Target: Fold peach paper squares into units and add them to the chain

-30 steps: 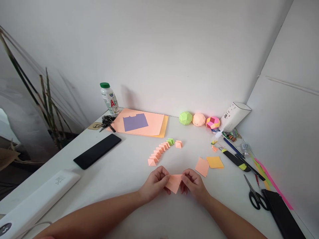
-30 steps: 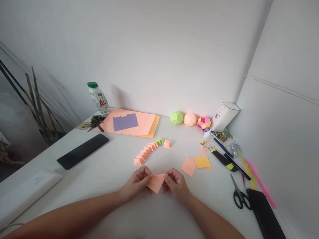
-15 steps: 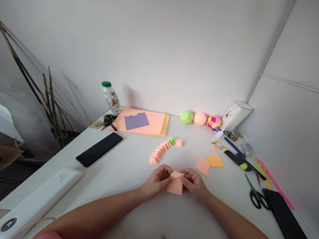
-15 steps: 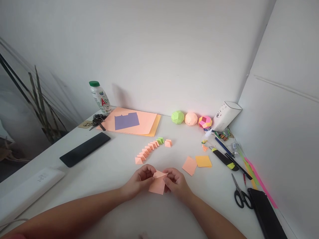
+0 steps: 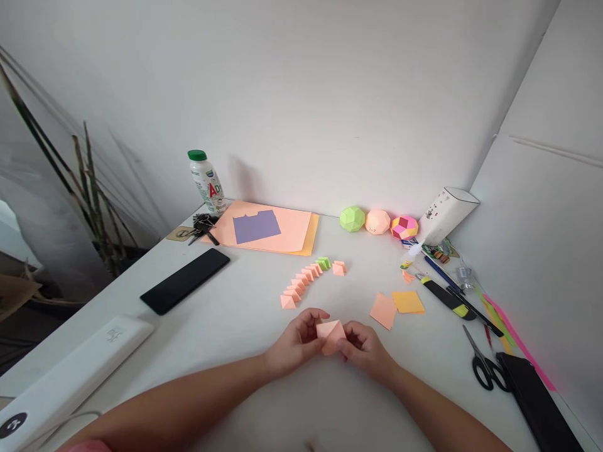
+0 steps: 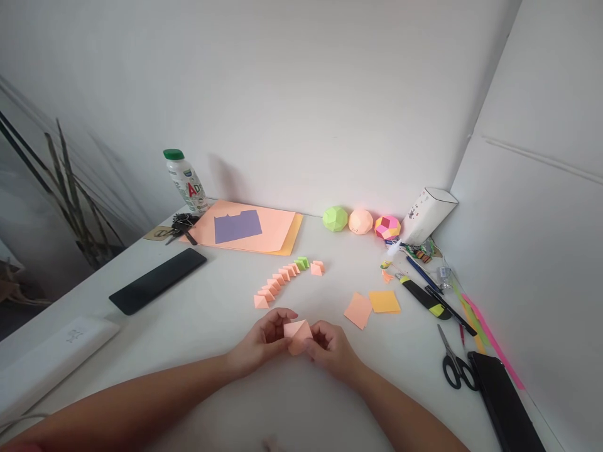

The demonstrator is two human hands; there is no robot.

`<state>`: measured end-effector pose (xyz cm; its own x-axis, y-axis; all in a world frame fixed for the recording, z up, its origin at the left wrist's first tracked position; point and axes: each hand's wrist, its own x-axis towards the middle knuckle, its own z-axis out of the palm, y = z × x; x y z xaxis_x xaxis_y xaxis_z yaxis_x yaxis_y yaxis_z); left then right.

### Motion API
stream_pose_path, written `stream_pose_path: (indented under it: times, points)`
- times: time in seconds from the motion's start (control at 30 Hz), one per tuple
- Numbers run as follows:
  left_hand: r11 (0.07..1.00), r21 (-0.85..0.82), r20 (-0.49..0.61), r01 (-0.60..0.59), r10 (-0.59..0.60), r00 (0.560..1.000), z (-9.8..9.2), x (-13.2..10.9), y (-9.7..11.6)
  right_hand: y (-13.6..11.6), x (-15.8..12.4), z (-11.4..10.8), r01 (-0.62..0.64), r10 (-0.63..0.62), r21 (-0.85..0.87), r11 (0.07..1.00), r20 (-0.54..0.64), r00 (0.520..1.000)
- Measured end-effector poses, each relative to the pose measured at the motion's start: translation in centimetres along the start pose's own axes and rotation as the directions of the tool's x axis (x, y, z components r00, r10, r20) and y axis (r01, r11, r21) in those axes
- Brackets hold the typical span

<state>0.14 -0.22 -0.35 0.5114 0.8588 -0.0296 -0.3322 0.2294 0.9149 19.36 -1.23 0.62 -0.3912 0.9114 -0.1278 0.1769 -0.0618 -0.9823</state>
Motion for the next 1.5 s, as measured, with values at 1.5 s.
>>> stream_pose_path:
  times: [1.5]
  points:
    - [0.888,0.428,0.044,-0.167,0.165,0.985,-0.1,-0.4,-0.1,0.5,0.0,-0.1,0.051,-0.050,-0.039,0.998,0.013,0.999]
